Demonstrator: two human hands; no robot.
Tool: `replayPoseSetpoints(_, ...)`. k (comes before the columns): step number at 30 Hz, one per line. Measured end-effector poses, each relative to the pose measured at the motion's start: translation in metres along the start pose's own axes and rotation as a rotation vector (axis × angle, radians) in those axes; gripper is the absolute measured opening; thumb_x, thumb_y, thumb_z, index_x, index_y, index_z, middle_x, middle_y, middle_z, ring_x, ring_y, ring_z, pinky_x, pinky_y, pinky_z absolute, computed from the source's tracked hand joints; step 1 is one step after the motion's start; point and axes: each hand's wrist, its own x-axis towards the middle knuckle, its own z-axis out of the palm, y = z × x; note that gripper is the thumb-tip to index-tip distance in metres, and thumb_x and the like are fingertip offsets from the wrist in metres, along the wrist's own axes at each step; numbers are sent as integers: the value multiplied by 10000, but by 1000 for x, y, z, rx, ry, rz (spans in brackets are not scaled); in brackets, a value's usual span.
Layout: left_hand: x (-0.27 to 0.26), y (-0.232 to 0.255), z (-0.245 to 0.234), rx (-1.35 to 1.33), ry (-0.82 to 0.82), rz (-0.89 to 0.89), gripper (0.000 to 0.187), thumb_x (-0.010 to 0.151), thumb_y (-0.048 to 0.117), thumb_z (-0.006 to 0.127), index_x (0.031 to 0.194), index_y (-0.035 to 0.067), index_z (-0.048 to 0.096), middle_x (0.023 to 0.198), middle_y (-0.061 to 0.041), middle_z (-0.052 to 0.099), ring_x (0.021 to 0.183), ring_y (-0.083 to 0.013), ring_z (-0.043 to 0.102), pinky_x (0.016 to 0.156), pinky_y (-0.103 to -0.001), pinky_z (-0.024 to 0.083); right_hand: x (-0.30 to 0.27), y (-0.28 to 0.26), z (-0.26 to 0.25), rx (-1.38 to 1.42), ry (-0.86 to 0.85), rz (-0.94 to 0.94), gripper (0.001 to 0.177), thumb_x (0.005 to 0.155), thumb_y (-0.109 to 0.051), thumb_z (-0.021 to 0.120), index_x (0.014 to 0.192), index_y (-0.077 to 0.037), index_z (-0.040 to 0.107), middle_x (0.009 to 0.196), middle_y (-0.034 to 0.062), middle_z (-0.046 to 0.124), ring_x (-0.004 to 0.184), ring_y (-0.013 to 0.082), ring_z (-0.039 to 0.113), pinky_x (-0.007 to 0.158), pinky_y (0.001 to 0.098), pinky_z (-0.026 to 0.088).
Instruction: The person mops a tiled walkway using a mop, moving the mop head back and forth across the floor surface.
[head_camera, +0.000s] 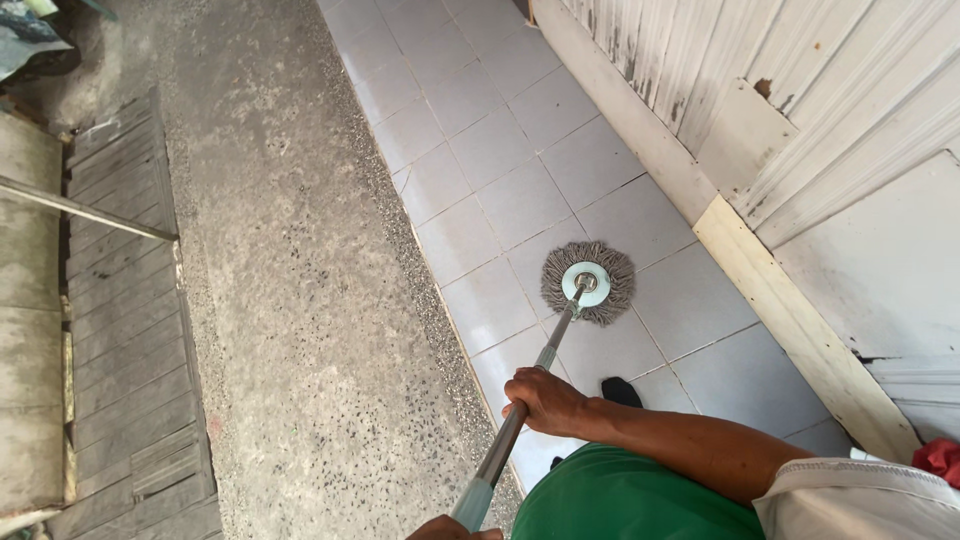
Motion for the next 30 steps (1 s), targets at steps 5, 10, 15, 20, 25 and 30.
replayPoseSetpoints(5, 9, -8, -1, 2, -15, 5, 215, 975, 165, 689, 1102, 14, 775, 788, -121, 770, 685, -159, 730, 627, -294, 577, 18, 17, -7, -25, -107, -24, 345, 931, -198, 737, 705, -46, 526, 743, 144, 581, 771, 316, 608, 720, 475, 522)
replayPoseSetpoints(10, 73, 85, 34, 201, 474, 7, 228, 988, 206, 680, 1094, 26, 771, 819, -150, 794, 739, -193, 794, 691, -312, 642, 36, 74, -17, -103, 60, -130, 307, 932, -178, 706, 697, -73, 538, 690, 96, 596, 755, 280, 636, 857, 489, 546)
replayPoseSetpoints(15, 159, 133, 36, 100, 657, 229, 191, 1027, 178, 701, 1091, 11, 766, 889, -153, 788, 764, -211, 755, 708, -321, 598, 69, 108, -55, -187, -15, 5, 328, 947, -278, 671, 713, -92, 535, 732, 80, 574, 802, 274, 654, 904, 471, 558)
replayPoseSetpoints(20, 207, 128, 27, 89, 616, -94, 199, 958, 138, 667, 1052, 8, 784, 801, -103, 744, 632, -166, 710, 575, -321, 577, 105, 116, -101, -358, -200, 286, 340, 965, -389, 639, 773, -123, 549, 889, 77, 611, 971, 287, 669, 938, 517, 511)
replayPoseSetpoints(25, 242, 89, 50, 175, 589, 18, 167, 998, 124, 692, 1100, 25, 778, 853, -117, 754, 740, -194, 693, 660, -319, 575, 110, 150, -115, -582, -104, 385, 112, 840, -144, 733, 893, -123, 636, 1255, 51, 662, 1314, 277, 552, 981, 652, 425)
replayPoseSetpoints(30, 246, 57, 66, 219, 582, 70, 163, 1009, 134, 702, 1108, 31, 779, 896, -127, 775, 768, -216, 706, 669, -313, 581, 80, 174, -85, -383, 118, 163, 326, 786, -246, 814, 998, -62, 648, 1334, 244, 586, 1248, 403, 560, 1003, 510, 512)
